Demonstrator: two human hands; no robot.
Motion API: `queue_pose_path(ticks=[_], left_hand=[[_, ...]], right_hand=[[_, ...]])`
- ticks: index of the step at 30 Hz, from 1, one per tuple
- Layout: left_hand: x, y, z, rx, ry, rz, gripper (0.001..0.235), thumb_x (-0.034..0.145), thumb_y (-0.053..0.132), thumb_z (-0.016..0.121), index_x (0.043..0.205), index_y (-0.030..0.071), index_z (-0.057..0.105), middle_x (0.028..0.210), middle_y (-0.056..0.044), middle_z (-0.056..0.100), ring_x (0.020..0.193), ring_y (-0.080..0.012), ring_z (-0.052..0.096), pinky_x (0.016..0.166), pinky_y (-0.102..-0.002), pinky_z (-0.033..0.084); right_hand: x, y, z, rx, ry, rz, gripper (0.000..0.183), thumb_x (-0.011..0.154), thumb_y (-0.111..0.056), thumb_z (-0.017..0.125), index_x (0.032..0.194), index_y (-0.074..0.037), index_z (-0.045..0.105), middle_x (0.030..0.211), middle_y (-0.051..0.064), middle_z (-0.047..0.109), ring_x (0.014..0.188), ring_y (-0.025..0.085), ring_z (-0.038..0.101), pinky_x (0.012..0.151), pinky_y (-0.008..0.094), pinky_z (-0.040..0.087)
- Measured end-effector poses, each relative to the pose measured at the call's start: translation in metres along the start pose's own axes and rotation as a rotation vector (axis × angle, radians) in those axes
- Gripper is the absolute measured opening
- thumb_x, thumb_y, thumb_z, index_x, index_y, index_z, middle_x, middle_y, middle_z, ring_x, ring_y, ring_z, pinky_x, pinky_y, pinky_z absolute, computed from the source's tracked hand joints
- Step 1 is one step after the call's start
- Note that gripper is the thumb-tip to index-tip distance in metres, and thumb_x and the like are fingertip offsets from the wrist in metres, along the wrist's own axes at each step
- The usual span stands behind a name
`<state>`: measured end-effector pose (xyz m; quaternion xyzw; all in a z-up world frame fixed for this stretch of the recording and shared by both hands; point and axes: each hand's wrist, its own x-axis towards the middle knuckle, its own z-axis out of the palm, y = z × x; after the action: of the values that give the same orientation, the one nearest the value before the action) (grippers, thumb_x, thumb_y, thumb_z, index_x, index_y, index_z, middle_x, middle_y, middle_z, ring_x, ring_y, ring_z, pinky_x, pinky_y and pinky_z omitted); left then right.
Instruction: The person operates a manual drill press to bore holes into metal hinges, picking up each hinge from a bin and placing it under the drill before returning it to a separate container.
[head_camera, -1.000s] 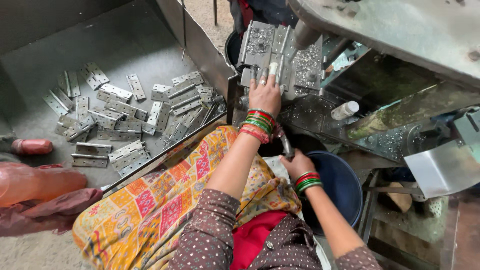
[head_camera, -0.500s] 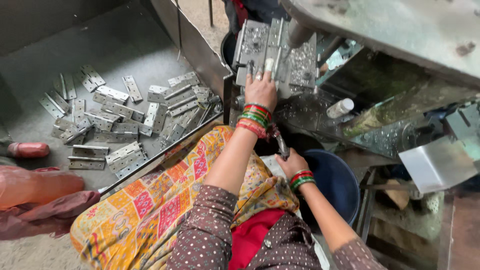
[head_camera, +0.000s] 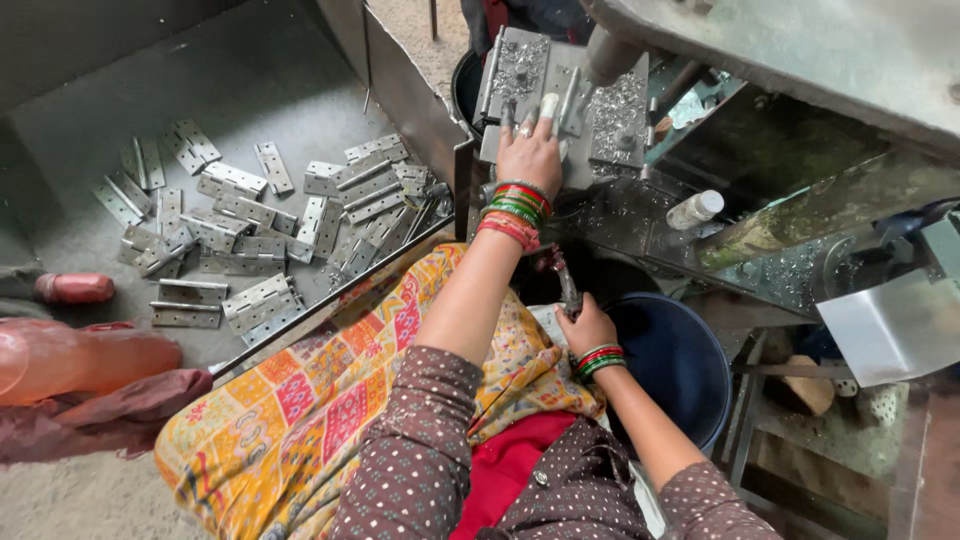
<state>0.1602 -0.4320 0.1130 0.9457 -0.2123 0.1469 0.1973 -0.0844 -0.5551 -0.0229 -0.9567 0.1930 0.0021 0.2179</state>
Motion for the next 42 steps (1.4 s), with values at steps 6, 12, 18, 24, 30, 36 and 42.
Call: queue_pose_path(ticks=[6,12,18,24,30,36,42], left_hand=[[0.002,0.0,0.001,-0.042,0.05,0.019,0.026,0.091,0.018,0.053,0.094,0.008,0.077,0.137,-0.009,0.059,0.136,-0.0293,0.052,0.112,-0.061,0.033],[0.026,0.001,0.013,-0.011,0.016,0.007,0.029,0.088,0.015,0.052,0.098,0.008,0.078,0.136,-0.01,0.059,0.129,-0.0292,0.056,0.113,-0.06,0.033],[0.024,0.0,0.015,0.005,0.018,0.001,0.028,0.087,0.015,0.053,0.096,0.009,0.079,0.141,-0.008,0.058,0.132,-0.0276,0.055,0.113,-0.057,0.034],[-0.017,0.015,-0.025,0.023,-0.006,0.085,0.025,0.087,0.019,0.056,0.09,0.011,0.08,0.139,-0.011,0.058,0.133,-0.0297,0.053,0.112,-0.054,0.032],[-0.105,0.034,-0.054,0.077,0.123,0.107,0.025,0.095,0.018,0.057,0.113,0.007,0.07,0.126,-0.009,0.061,0.127,-0.0265,0.057,0.12,-0.051,0.035],[-0.081,0.008,-0.065,0.025,0.21,0.343,0.019,0.09,0.017,0.058,0.107,0.01,0.063,0.12,-0.007,0.06,0.119,-0.0269,0.06,0.103,-0.056,0.044],[-0.041,0.026,-0.077,-0.159,0.634,0.322,0.014,0.1,0.01,0.06,0.113,0.008,0.059,0.127,-0.009,0.059,0.11,-0.0233,0.064,0.101,-0.044,0.051]], right_hand=[[0.022,-0.017,-0.066,-0.047,-0.248,0.078,0.057,0.082,-0.058,0.072,0.101,-0.004,0.065,0.089,0.024,0.072,0.086,0.045,0.07,0.077,0.053,0.056],[-0.001,-0.013,-0.015,-0.051,-0.117,0.056,0.057,0.087,-0.058,0.068,0.105,-0.004,0.063,0.087,0.024,0.072,0.084,0.047,0.07,0.076,0.055,0.055],[0.008,-0.011,-0.018,0.02,-0.13,0.082,0.047,0.085,-0.052,0.069,0.099,-0.008,0.066,0.086,0.024,0.073,0.085,0.046,0.07,0.077,0.055,0.055],[0.017,-0.042,-0.09,0.019,-0.221,0.097,0.057,0.081,-0.059,0.073,0.098,-0.005,0.067,0.092,0.022,0.075,0.089,0.043,0.072,0.08,0.051,0.056],[0.018,-0.048,-0.092,-0.099,-0.28,0.13,0.059,0.085,-0.06,0.071,0.101,-0.004,0.069,0.096,0.023,0.075,0.093,0.043,0.071,0.083,0.051,0.056],[0.018,-0.049,-0.092,-0.051,-0.174,0.048,0.058,0.081,-0.061,0.073,0.103,-0.007,0.068,0.096,0.024,0.073,0.092,0.045,0.069,0.08,0.052,0.055],[0.015,-0.053,-0.096,-0.043,-0.266,0.124,0.054,0.083,-0.058,0.07,0.098,-0.007,0.067,0.091,0.021,0.076,0.09,0.042,0.072,0.08,0.051,0.056]])
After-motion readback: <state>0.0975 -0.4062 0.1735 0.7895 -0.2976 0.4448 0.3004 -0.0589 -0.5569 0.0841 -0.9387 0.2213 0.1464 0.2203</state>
